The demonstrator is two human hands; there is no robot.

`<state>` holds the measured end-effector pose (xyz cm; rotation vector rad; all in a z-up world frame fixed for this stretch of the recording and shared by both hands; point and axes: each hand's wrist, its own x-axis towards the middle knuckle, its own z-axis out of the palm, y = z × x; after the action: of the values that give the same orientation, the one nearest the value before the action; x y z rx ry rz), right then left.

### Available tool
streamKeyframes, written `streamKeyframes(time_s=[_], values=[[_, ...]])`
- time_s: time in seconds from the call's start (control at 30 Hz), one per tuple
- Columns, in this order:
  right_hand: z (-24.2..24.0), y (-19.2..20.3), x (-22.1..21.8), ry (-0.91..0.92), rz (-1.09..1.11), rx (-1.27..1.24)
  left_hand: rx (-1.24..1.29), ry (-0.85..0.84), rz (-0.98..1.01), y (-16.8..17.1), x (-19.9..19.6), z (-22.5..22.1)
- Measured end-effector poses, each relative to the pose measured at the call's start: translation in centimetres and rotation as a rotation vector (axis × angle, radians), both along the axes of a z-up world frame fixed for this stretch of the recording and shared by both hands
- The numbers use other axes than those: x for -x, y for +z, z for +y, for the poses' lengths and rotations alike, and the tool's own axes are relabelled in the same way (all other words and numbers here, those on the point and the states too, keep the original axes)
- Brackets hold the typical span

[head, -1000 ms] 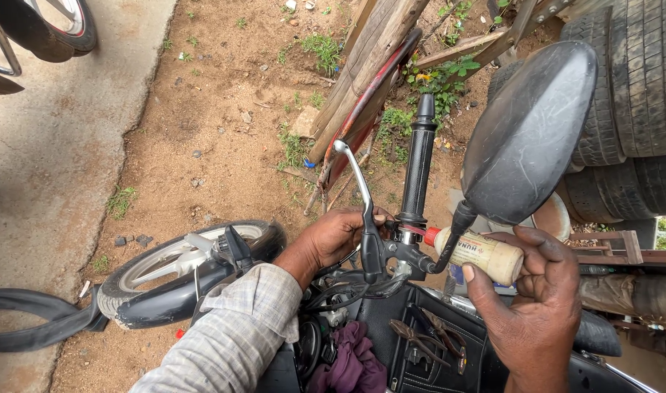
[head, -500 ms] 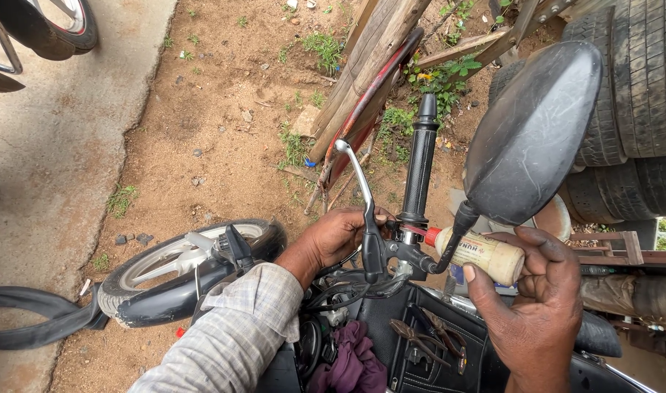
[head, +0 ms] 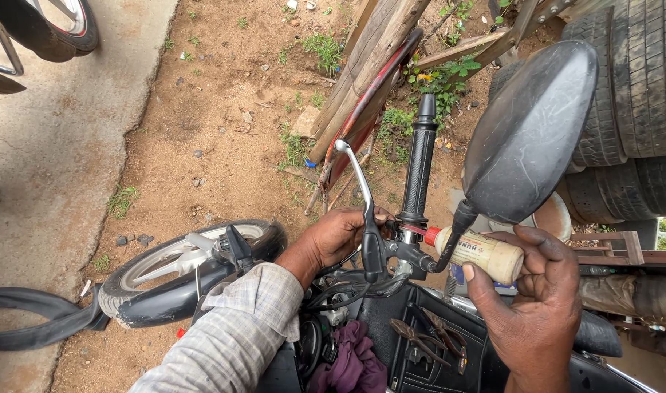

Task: The recorder is seen oiling the motorcycle's clutch cable and lever.

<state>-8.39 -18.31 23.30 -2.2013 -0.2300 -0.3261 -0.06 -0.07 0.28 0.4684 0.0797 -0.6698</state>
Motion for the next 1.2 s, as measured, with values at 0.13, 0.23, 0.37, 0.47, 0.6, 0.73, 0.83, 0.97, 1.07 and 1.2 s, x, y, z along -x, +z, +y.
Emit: streamKeyframes(time_s=[0.13,0.23,0.37,0.47,0.6,0.73,0.83,0.97,1.07,1.2], values=[[0.4,0.2,0.0,-0.017,0.002,-0.012,-0.009,0.009,0.005,0.0,-0.1,0.0],[0.5,0.2,0.1,-0.053,0.011,-0.054,-0.029,-0.005,0.019,-0.1,-0.1,-0.1],[-0.6,-1.2,0.6,-0.071,0.009,-0.235,-0.05,-0.026,0.057,0.5,-0.4,0.0],[-1.5,-2.5,0.9,-0.176,0.047,-0.5,-0.071,-0.052,0.074,-0.1,-0.9,-0.4],[-2.9,-3.5,1.9,-0.242,-0.001,-0.733,-0.099,-0.089,0.054,0.1,-1.4,-0.4],[-5.5,-5.2,4.2,-0.286,0.111,-1.194,-0.228,-0.081,0.003,2.1,-1.6,0.3],[-7.3,-6.3,6.6,-0.371,0.14,-1.426,-0.424,-0.081,-0.118,4.6,-1.4,1.5],[-9.5,-6.9,11.2,-0.449,0.067,-1.536,-0.923,0.201,-0.342,5.9,1.7,2.8],[-10.2,-5.6,15.3,-0.599,-0.005,-1.47,-1.216,0.575,-0.622,9.6,8.3,2.8],[-9.7,-4.4,21.4,-0.692,-0.097,-1.419,-1.023,0.506,-0.926,14.2,16.8,0.3]])
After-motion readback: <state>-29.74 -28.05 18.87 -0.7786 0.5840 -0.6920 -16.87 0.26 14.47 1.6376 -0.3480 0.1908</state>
